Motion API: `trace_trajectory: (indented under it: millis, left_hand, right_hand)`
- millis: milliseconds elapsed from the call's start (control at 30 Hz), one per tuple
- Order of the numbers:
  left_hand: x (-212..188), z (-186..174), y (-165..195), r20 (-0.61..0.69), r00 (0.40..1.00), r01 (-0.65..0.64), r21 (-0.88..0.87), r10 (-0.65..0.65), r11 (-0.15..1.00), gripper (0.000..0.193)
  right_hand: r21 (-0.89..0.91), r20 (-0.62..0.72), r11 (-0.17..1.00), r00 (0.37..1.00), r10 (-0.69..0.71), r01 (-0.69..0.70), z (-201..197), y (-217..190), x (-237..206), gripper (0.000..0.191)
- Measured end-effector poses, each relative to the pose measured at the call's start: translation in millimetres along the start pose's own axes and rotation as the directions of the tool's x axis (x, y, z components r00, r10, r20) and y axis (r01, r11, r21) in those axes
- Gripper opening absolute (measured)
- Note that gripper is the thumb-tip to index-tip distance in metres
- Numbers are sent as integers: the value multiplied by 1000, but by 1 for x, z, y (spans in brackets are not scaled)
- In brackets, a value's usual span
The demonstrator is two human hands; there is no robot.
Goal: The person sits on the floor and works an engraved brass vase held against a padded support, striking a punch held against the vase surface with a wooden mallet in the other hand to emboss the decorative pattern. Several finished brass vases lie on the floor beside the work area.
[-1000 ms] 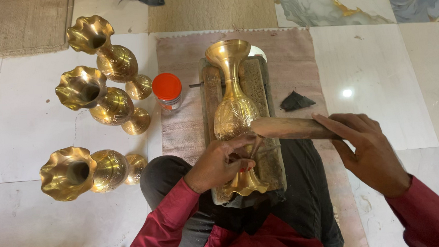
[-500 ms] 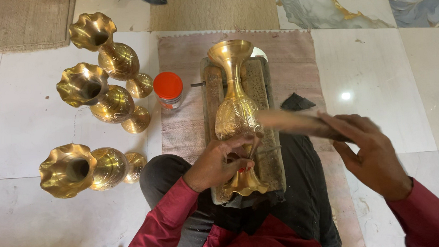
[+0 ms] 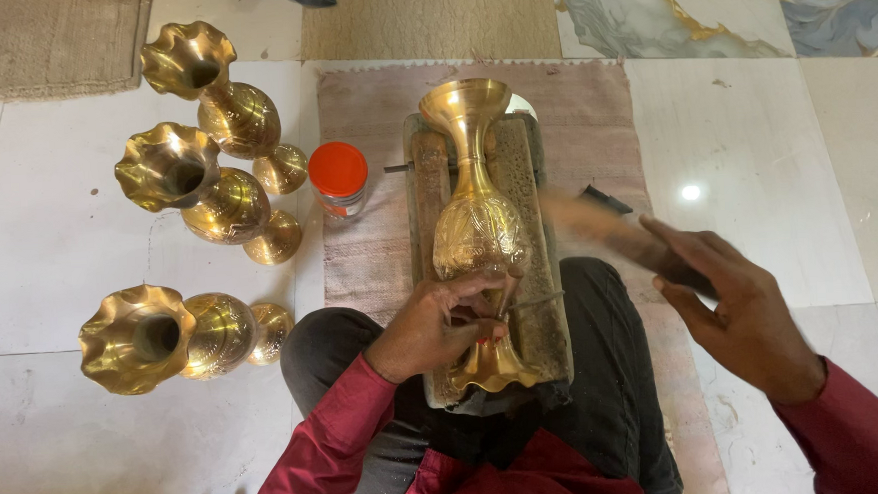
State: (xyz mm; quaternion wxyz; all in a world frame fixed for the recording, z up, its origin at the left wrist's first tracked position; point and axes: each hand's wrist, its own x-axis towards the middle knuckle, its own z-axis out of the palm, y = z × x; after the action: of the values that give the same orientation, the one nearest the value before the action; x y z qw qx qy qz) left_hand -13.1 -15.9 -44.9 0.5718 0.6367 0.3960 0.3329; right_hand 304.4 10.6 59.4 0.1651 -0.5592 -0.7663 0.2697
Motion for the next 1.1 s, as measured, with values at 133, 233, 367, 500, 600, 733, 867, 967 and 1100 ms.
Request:
trace_trajectory:
  millis: [133,233,367,500,600,733,867,967,1100]
  left_hand:
    - [-1,0,-3,4,1000,-31,-48,31,998,54]
    - [-2,-1,-8,12,995,-95,-46,96,994,53]
    - [-4,-2,-13,35,996,-80,-100,84,992,51]
    - [-5,0,-17,6,997,-71,-182,73,981,52]
    - [-5,0,-18,3,1000,-23,-108,23,994,48]
    - [-5,-1,-19,7,998,-60,-156,62,986,50]
    - [-4,-1,-21,-9,993,-122,-104,122,987,48]
    - [-6,0,-24,11,993,-113,-119,116,986,47]
    - [-7,-2,-30,24,992,-116,-147,121,982,45]
  right_hand:
    - [-417,-29,859,941,-338,296,-1,-1,-1,64]
    - [-117,-22,986,992,-124,121,-1,-3,-1,66]
    - [-411,-68,866,938,-340,284,-4,-10,-1,62]
    - [-7,-56,1000,998,-16,16,-6,-17,1,63]
    - [-568,-29,782,943,-332,258,-7,-17,1,55]
    - [-225,-18,963,988,-154,146,-5,-11,0,63]
    - [-401,-31,887,965,-262,228,-3,-5,3,64]
    - [-199,-9,975,995,-99,95,-6,-6,5,66]
    - [-589,-2,745,922,-388,313,-10,-17,3,55]
